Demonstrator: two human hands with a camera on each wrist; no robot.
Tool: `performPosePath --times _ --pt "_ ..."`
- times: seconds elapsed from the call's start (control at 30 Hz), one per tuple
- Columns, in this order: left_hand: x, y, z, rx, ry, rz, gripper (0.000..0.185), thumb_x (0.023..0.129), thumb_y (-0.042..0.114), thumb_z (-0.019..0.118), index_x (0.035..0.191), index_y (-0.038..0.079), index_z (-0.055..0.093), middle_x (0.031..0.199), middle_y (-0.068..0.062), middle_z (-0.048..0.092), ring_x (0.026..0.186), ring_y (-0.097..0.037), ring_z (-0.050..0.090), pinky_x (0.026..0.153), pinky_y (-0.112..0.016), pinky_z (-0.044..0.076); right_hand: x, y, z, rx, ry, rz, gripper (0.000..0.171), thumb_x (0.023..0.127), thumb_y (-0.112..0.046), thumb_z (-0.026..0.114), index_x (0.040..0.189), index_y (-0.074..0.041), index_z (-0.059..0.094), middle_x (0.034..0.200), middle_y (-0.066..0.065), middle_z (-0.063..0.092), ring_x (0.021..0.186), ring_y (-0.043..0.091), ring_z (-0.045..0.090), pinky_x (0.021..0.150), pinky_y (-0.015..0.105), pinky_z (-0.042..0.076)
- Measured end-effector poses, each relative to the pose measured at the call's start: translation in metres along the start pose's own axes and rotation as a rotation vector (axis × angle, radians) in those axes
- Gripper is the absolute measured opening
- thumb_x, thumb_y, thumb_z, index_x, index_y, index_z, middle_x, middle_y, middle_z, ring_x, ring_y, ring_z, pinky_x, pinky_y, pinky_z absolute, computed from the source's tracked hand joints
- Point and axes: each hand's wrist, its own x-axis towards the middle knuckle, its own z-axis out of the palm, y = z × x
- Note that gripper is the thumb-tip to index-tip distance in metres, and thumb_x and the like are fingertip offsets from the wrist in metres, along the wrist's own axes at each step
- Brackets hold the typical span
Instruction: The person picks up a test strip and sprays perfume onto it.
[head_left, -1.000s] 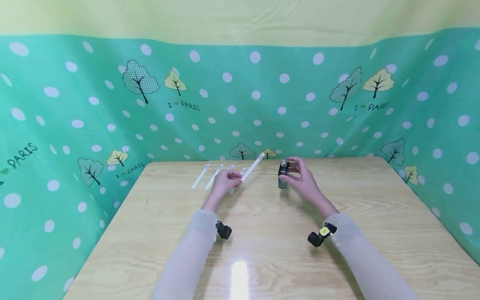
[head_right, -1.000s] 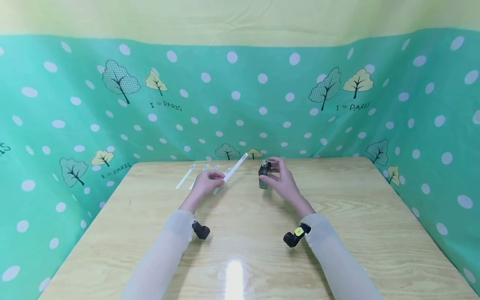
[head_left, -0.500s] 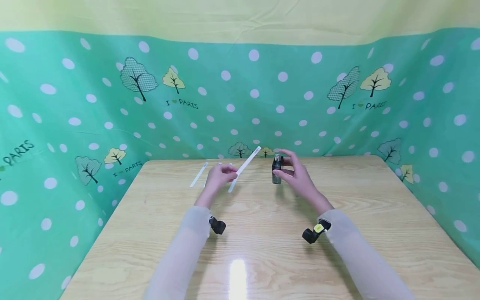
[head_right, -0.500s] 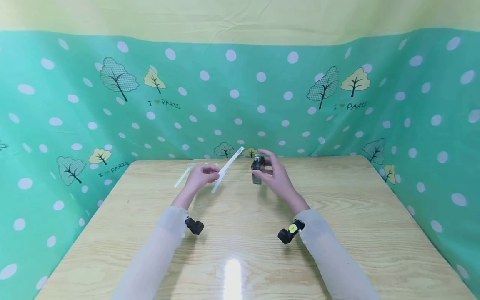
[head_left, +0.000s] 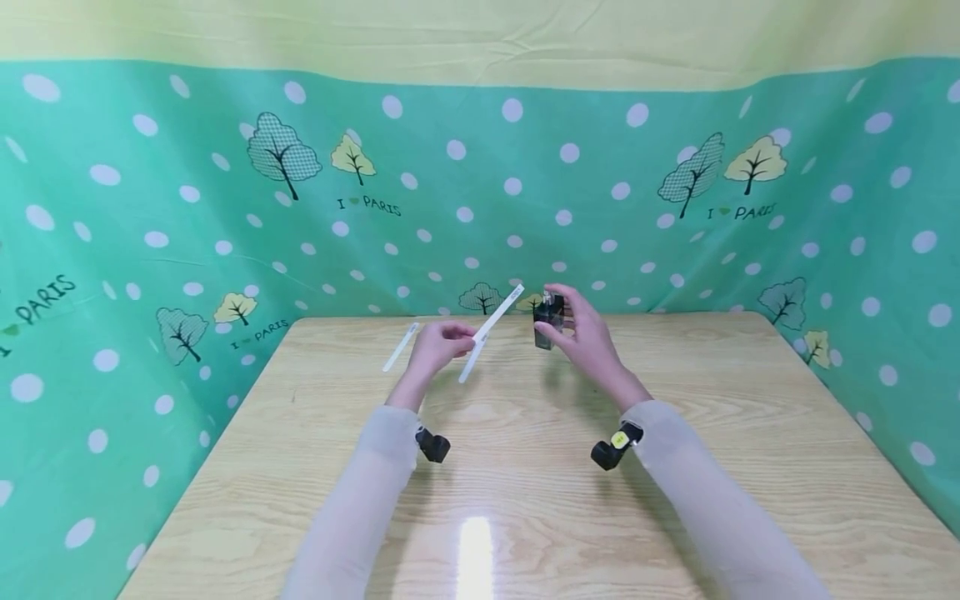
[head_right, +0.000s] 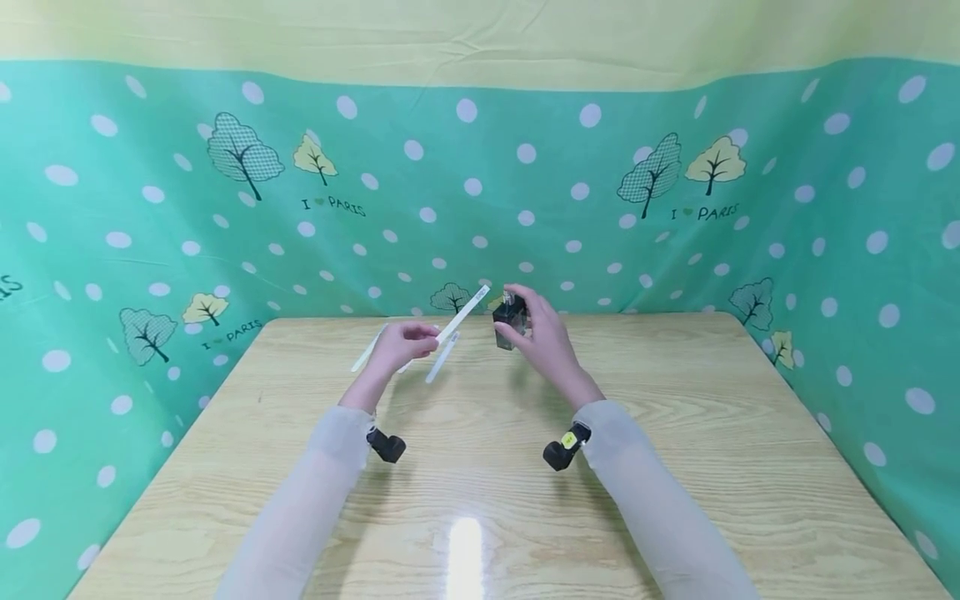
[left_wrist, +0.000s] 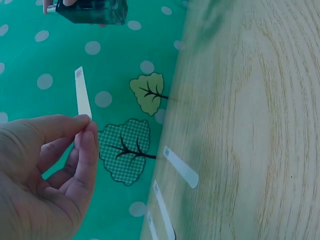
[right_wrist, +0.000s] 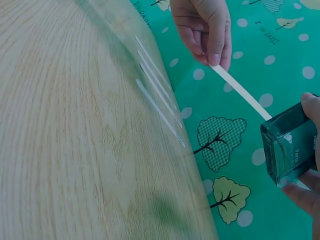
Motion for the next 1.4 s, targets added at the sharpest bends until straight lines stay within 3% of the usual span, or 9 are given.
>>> performPosePath --times 0.33,0.7,0.9,1.4 --pt "0.0 0.003 -0.002 -0.011 -0.005 -0.018 0.023 0.088 0.006 0.072 0.111 0.004 0.073 0.111 -0.017 0.073 0.093 -0.02 0.071 0.085 -0.028 0.062 0.013 0.008 0.018 -0.206 0.071 -0.091 0.062 0.088 -0.029 0.077 0.142 -0.019 0.047 0.131 0.016 0.062 0.102 0.032 0.064 0.08 0.045 0.061" --pt "-0.002 0.006 -0.001 -0.032 -0.027 -0.019 0.023 0.088 0.004 0.072 0.111 0.003 0.072 0.109 -0.018 0.073 0.089 -0.018 0.07 0.084 -0.028 0.063 0.016 0.011 0.031 -0.324 0.06 -0.067 0.064 0.088 -0.032 0.077 0.143 -0.024 0.044 0.115 0.019 0.061 0.093 0.034 0.063 0.074 0.047 0.061" --pt "-0.003 0.008 0.001 -0.045 -0.034 -0.023 0.022 0.088 0.004 0.071 0.11 0.002 0.073 0.107 -0.018 0.073 0.087 -0.016 0.07 0.084 -0.028 0.063 0.016 0.012 0.035 -0.362 0.073 -0.056 0.064 0.087 -0.033 0.077 0.142 -0.025 0.045 0.111 0.019 0.06 0.086 0.033 0.062 0.069 0.046 0.06" --pt "-0.006 0.012 0.003 -0.052 -0.049 0.02 0.019 0.087 0.002 0.071 0.106 0.001 0.074 0.096 -0.013 0.075 0.084 -0.016 0.071 0.081 -0.027 0.063 0.019 0.01 0.039 -0.378 0.08 -0.022 0.06 0.086 -0.033 0.078 0.136 -0.023 0.048 0.117 0.02 0.06 0.091 0.037 0.064 0.074 0.05 0.059"
